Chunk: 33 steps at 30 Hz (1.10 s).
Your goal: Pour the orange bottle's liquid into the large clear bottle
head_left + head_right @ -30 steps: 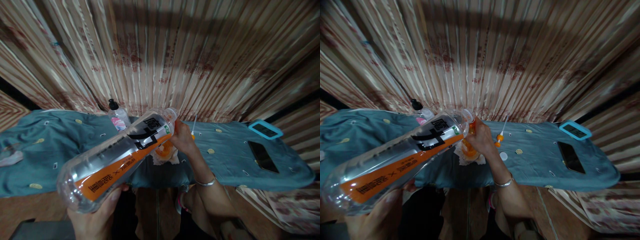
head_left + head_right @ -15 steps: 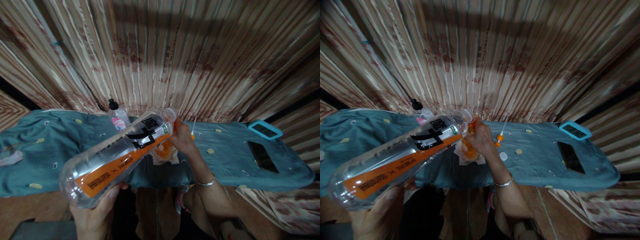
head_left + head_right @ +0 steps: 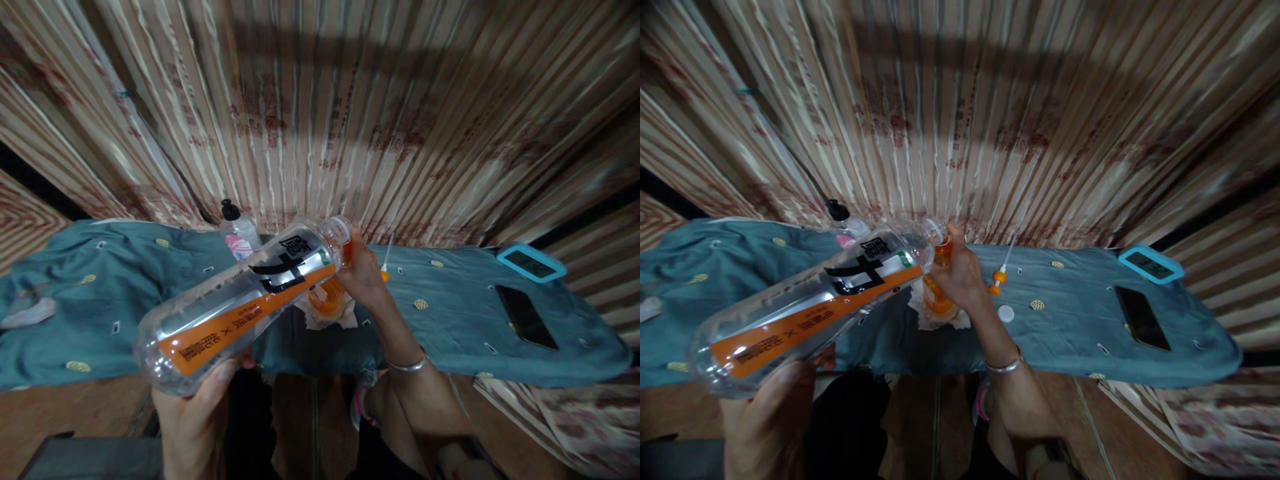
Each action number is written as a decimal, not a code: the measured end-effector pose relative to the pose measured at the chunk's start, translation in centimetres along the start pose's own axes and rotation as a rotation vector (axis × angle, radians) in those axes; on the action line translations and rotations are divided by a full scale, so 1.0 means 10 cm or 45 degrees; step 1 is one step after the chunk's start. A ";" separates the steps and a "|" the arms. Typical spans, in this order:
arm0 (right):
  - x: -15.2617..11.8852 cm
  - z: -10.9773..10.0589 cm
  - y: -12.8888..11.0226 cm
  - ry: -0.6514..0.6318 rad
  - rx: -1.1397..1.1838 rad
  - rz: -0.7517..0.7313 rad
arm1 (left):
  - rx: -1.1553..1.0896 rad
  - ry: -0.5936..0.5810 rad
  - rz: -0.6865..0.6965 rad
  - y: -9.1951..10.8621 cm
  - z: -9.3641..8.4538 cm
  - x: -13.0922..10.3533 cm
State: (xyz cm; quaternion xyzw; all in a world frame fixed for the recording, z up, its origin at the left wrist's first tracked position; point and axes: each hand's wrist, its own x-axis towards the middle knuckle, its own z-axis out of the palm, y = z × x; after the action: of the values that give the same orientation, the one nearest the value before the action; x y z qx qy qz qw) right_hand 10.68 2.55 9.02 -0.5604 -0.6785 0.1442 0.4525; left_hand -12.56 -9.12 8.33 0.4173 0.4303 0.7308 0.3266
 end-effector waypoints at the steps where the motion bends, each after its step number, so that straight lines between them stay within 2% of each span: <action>1: 0.00 0.01 0.00 0.010 0.000 0.008 | -0.003 -0.001 0.002 0.00 0.01 0.00; 8: 0.00 0.04 0.04 0.060 0.025 -0.047 | -0.026 -0.023 0.001 0.00 0.01 -0.01; 18: 0.01 -0.01 -0.03 0.010 0.031 -0.114 | -0.035 -0.016 -0.014 -0.03 0.00 -0.06; 27: 0.00 0.01 -0.02 -0.009 -0.016 -0.078 | -0.031 -0.031 -0.044 -0.06 -0.06 -0.06; 33: 0.00 0.01 0.00 0.009 -0.038 -0.086 | -0.037 -0.046 -0.016 -0.01 -0.02 -0.06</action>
State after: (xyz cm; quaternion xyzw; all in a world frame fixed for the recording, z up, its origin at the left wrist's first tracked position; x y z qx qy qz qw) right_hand 10.56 2.56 8.98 -0.5442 -0.6976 0.1168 0.4511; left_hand -12.47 -9.70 7.98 0.4229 0.4164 0.7272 0.3449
